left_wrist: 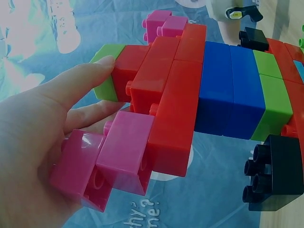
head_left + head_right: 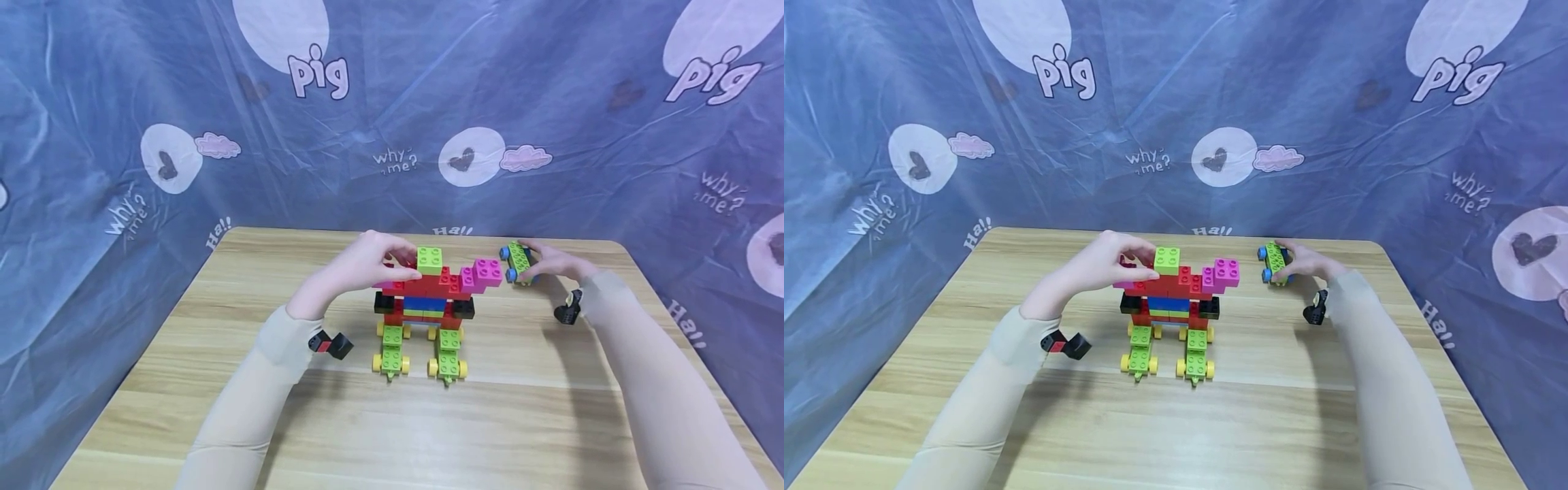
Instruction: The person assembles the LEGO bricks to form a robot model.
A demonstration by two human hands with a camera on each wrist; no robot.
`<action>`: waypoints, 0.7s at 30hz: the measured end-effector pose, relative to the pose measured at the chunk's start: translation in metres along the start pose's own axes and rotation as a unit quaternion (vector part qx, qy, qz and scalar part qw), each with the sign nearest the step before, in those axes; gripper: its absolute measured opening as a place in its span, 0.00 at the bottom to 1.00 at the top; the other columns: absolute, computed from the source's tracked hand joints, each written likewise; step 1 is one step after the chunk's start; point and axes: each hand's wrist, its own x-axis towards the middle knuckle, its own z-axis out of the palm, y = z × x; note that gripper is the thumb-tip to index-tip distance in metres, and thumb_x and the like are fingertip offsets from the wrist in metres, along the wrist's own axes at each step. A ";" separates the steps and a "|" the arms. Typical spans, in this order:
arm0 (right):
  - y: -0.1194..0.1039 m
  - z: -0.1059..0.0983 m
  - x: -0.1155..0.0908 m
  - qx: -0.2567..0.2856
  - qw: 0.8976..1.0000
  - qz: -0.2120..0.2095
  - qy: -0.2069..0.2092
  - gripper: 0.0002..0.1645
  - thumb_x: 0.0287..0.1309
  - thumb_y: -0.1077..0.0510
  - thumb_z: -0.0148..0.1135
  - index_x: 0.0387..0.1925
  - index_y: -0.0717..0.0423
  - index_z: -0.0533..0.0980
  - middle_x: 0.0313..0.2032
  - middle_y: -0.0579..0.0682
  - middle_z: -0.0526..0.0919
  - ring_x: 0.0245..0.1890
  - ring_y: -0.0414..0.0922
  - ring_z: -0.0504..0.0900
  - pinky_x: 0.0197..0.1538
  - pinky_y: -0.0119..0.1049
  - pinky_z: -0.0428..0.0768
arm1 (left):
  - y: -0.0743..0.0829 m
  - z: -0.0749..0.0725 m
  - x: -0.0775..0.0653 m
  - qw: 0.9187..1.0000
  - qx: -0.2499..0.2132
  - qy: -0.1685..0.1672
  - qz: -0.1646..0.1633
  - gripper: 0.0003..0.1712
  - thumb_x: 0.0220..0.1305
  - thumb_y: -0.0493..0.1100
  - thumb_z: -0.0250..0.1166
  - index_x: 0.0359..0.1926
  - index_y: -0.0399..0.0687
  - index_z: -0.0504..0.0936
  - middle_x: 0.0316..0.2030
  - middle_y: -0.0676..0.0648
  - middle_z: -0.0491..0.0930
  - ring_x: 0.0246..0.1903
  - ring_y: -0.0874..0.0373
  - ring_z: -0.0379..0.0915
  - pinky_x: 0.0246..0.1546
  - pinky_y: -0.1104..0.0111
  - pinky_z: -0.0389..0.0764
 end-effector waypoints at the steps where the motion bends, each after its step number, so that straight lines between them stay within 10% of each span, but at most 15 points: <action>1: 0.000 0.000 -0.001 0.003 1.000 0.001 -0.002 0.65 0.47 0.55 0.72 0.75 0.62 0.39 0.71 0.75 0.37 0.70 0.72 0.38 0.67 0.71 0.43 | 0.000 0.000 0.000 1.000 0.000 0.001 0.002 0.17 0.59 0.50 0.70 0.46 0.47 0.84 0.38 0.52 0.86 0.38 0.63 0.81 0.40 0.71 0.81; 21: -0.001 0.003 -0.009 -0.025 0.999 -0.012 0.017 0.58 0.50 0.52 0.71 0.73 0.66 0.47 0.70 0.72 0.47 0.69 0.70 0.48 0.66 0.69 0.50 | 0.000 0.001 0.000 1.000 -0.004 0.002 0.002 0.20 0.58 0.49 0.70 0.49 0.45 0.84 0.41 0.50 0.87 0.39 0.61 0.82 0.41 0.70 0.82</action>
